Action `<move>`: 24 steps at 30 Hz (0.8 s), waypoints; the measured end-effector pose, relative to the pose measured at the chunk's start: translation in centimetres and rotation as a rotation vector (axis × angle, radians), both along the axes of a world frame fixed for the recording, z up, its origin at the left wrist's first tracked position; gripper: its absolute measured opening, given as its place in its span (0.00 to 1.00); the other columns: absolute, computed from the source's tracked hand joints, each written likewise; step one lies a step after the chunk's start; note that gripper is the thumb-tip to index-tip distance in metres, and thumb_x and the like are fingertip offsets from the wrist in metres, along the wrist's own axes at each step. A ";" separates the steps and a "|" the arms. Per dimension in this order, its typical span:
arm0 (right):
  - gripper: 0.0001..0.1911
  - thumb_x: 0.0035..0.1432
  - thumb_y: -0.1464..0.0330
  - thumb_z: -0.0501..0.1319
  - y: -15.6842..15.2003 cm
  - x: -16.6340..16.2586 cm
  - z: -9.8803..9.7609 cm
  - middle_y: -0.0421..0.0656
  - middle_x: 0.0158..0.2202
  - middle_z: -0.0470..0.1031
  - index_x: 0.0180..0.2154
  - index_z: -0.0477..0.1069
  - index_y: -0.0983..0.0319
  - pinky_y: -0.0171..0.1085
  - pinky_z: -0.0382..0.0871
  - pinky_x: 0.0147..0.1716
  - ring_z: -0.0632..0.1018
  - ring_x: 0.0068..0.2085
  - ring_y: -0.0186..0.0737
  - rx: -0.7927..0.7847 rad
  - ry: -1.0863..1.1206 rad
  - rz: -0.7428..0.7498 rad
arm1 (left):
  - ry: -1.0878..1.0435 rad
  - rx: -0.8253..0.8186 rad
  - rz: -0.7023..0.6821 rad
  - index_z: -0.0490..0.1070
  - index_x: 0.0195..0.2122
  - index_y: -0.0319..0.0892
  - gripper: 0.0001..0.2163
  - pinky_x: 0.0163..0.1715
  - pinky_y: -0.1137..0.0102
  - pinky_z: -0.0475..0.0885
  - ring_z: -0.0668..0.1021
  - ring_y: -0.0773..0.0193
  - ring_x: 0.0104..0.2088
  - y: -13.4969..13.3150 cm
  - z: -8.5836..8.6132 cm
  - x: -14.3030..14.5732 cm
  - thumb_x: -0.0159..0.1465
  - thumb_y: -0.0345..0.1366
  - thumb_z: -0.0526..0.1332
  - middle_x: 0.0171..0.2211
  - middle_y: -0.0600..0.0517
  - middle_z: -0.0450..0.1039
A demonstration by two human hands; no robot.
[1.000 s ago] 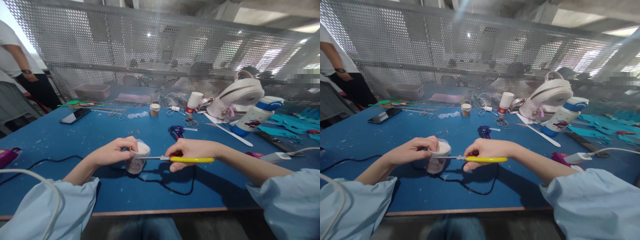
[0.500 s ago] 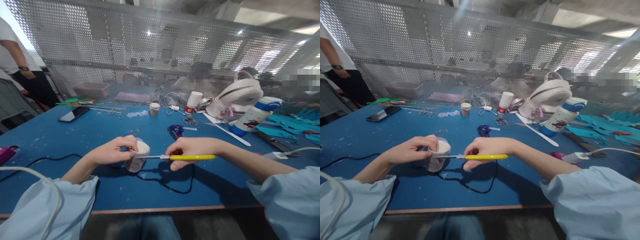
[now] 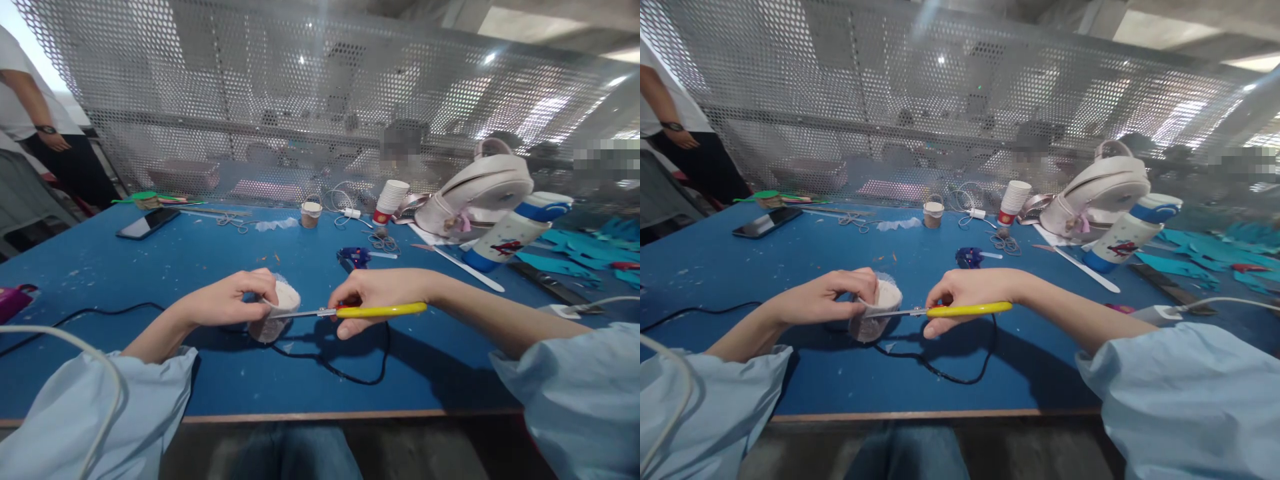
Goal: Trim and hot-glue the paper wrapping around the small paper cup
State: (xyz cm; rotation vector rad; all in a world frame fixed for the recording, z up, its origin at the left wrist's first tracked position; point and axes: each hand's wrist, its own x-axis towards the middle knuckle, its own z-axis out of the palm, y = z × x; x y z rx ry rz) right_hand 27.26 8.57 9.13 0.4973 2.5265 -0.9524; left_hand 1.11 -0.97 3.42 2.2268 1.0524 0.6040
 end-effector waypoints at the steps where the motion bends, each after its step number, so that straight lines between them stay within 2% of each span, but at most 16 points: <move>1: 0.26 0.55 0.47 0.63 0.0 0.0 0.1 0.37 0.25 0.66 0.36 0.75 0.65 0.31 0.54 0.24 0.61 0.25 0.29 0.004 0.000 -0.003 | 0.001 -0.001 0.001 0.72 0.29 0.41 0.08 0.44 0.69 0.66 0.72 0.63 0.38 0.0 0.0 0.0 0.64 0.32 0.56 0.31 0.51 0.73; 6: 0.27 0.54 0.46 0.63 -0.2 0.0 0.2 0.36 0.24 0.64 0.35 0.76 0.65 0.31 0.54 0.24 0.61 0.25 0.29 0.031 -0.001 -0.013 | 0.017 0.018 -0.007 0.71 0.28 0.41 0.09 0.44 0.69 0.65 0.71 0.63 0.38 0.0 0.1 0.0 0.64 0.31 0.55 0.30 0.52 0.73; 17: 0.28 0.55 0.46 0.62 0.1 -0.5 0.1 0.38 0.27 0.69 0.39 0.75 0.65 0.31 0.55 0.24 0.64 0.26 0.30 -0.012 -0.048 0.018 | 0.016 0.030 -0.033 0.70 0.29 0.41 0.09 0.45 0.69 0.65 0.71 0.63 0.38 0.0 -0.2 0.0 0.64 0.31 0.54 0.30 0.52 0.74; 24: 0.28 0.54 0.45 0.62 0.1 -0.9 0.3 0.36 0.25 0.66 0.37 0.76 0.64 0.32 0.54 0.24 0.62 0.25 0.30 -0.001 -0.063 0.014 | 0.015 0.033 -0.034 0.71 0.29 0.41 0.08 0.44 0.68 0.65 0.71 0.63 0.38 0.1 -0.2 0.1 0.63 0.31 0.55 0.29 0.51 0.74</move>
